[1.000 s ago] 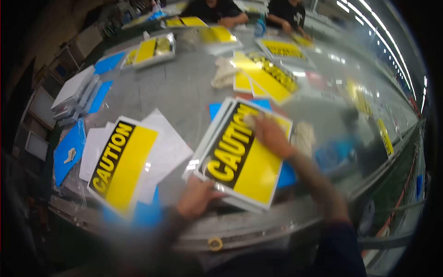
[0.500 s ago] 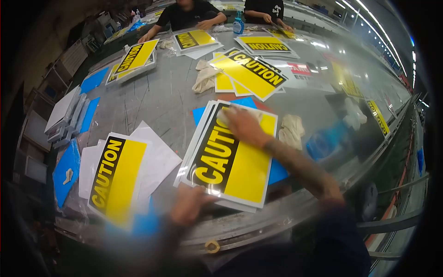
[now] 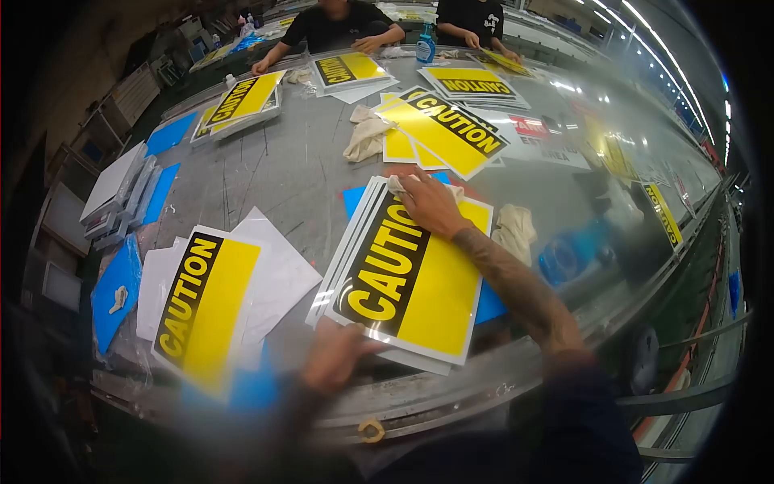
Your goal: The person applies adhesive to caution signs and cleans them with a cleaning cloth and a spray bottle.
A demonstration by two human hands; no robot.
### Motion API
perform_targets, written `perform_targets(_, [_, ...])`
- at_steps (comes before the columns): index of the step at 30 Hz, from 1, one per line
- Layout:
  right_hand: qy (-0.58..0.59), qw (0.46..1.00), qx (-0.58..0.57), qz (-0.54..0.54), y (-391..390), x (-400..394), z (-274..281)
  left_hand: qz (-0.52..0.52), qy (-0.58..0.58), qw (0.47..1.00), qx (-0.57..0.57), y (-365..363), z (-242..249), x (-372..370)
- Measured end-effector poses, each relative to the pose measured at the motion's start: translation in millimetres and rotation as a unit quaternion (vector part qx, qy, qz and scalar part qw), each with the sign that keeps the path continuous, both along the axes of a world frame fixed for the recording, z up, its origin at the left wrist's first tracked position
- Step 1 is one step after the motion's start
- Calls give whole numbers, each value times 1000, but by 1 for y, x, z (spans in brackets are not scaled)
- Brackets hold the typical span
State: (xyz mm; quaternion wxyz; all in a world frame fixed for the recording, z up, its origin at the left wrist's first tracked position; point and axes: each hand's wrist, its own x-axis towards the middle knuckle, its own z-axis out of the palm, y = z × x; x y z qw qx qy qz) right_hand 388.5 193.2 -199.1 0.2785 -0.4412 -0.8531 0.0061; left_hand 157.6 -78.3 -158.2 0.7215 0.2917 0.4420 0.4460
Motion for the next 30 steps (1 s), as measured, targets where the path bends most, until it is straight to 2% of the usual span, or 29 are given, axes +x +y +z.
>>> perform_targets(1, [-12,1000,15,-2,6,-4,-1,5,-2,1000,-2,0,1,0])
perform_targets(4, [-15,996,4,90,-30,-15,-6,-12,23,999,31,-1,4,1])
perform_targets(5, [-40,992,47,106,-21,-12,-14,-12,26,999,43,3,7,1])
perform_targets(7, [-36,997,4,63,22,3,-25,-16,30,998,49,-1,9,4])
perform_targets(8, [-91,994,-62,23,25,0,3,-7,5,999,31,0,3,3])
perform_targets(9, [-48,993,-111,-4,13,-7,21,2,-19,1000,13,1,-1,2])
perform_targets(11, [-14,998,51,30,-6,-26,-19,-21,65,992,110,-4,-19,-1])
perform_targets(12, [-62,989,71,111,-33,-33,-28,23,-67,997,11,0,-6,1])
perform_targets(13, [-71,979,-103,162,-91,-45,17,25,-75,997,11,0,-9,-1])
perform_targets(14, [-26,973,-90,209,-127,-52,4,31,-99,995,6,0,-19,-5])
perform_targets(15, [9,953,-183,243,-160,-59,27,33,-121,992,4,2,-26,-8])
perform_targets(16, [25,938,-221,264,-173,-59,34,33,-118,992,13,1,-17,-7])
perform_targets(19, [49,924,-218,309,-157,-47,31,17,-142,990,9,1,-16,-10])
perform_targets(21, [-5,973,-111,204,-117,-41,11,19,-158,987,12,3,-22,-14])
perform_targets(22, [0,973,-46,226,-106,-40,15,18,-157,987,2,2,-24,-15])
perform_targets(25, [11,981,-79,180,-134,-48,14,27,-202,979,-13,11,-30,-23])
perform_targets(26, [10,970,-125,210,-147,-51,15,28,-226,973,-18,15,-35,-26])
perform_targets(27, [51,934,-220,278,-171,-50,43,15,-242,970,-4,21,-39,-28])
perform_targets(29, [38,914,-185,359,-182,-47,36,-12,-266,964,7,14,-47,-38])
perform_targets(30, [33,909,-192,368,-180,-44,34,-18,-243,970,5,13,-46,-39])
